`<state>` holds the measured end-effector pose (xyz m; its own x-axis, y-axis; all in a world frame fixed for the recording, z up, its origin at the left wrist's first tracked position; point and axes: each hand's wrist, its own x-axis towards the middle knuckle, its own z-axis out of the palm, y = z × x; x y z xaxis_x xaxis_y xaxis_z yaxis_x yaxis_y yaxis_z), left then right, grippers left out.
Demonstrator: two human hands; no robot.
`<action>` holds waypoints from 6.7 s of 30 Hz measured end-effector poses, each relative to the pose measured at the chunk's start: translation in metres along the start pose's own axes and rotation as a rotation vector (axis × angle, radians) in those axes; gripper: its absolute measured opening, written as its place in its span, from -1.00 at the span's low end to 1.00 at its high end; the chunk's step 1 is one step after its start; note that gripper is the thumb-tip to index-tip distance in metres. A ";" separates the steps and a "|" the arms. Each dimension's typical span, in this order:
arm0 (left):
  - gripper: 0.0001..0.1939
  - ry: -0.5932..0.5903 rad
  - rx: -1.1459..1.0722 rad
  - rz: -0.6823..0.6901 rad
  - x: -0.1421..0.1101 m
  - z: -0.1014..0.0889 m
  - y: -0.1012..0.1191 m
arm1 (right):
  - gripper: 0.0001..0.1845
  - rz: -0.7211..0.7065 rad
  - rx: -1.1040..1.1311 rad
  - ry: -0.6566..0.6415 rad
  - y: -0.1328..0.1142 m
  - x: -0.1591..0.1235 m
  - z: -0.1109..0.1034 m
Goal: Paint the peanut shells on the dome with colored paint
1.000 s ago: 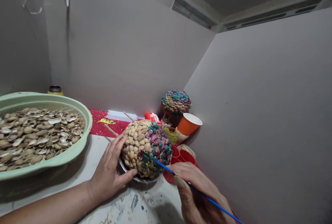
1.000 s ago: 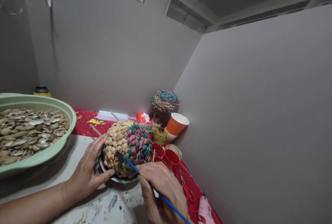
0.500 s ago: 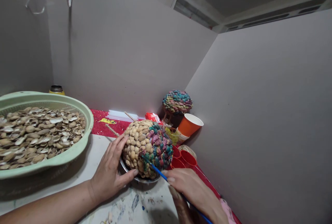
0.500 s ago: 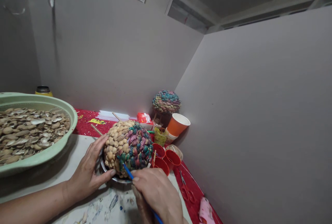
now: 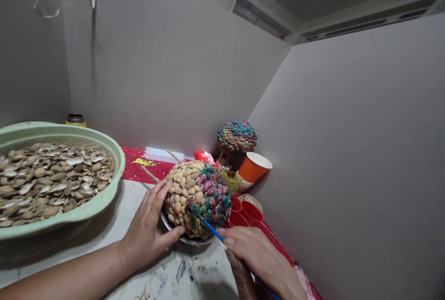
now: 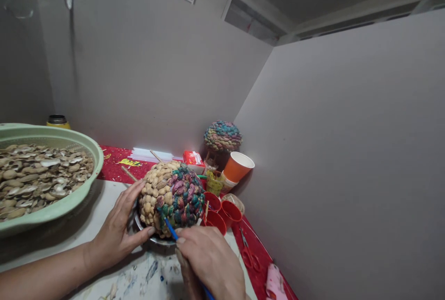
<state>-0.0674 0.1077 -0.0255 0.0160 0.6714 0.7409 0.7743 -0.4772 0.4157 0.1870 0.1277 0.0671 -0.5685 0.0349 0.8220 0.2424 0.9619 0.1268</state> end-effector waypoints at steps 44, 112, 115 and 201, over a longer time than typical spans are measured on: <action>-0.11 -0.003 -0.011 -0.010 0.000 0.000 0.000 | -0.77 0.124 -0.066 0.042 -0.004 -0.002 0.001; -0.12 -0.017 -0.008 -0.004 0.001 -0.001 0.001 | -0.67 0.283 0.119 0.076 -0.023 0.017 -0.002; -0.13 -0.009 -0.009 -0.005 0.000 -0.001 0.000 | -0.64 0.285 0.089 0.136 -0.024 0.017 -0.001; -0.12 -0.007 0.012 0.007 0.001 -0.001 0.001 | -0.68 0.310 0.173 0.130 -0.020 0.015 -0.004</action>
<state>-0.0677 0.1070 -0.0240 0.0260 0.6723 0.7398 0.7815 -0.4752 0.4044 0.1763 0.1083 0.0793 -0.3820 0.3080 0.8713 0.2446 0.9429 -0.2261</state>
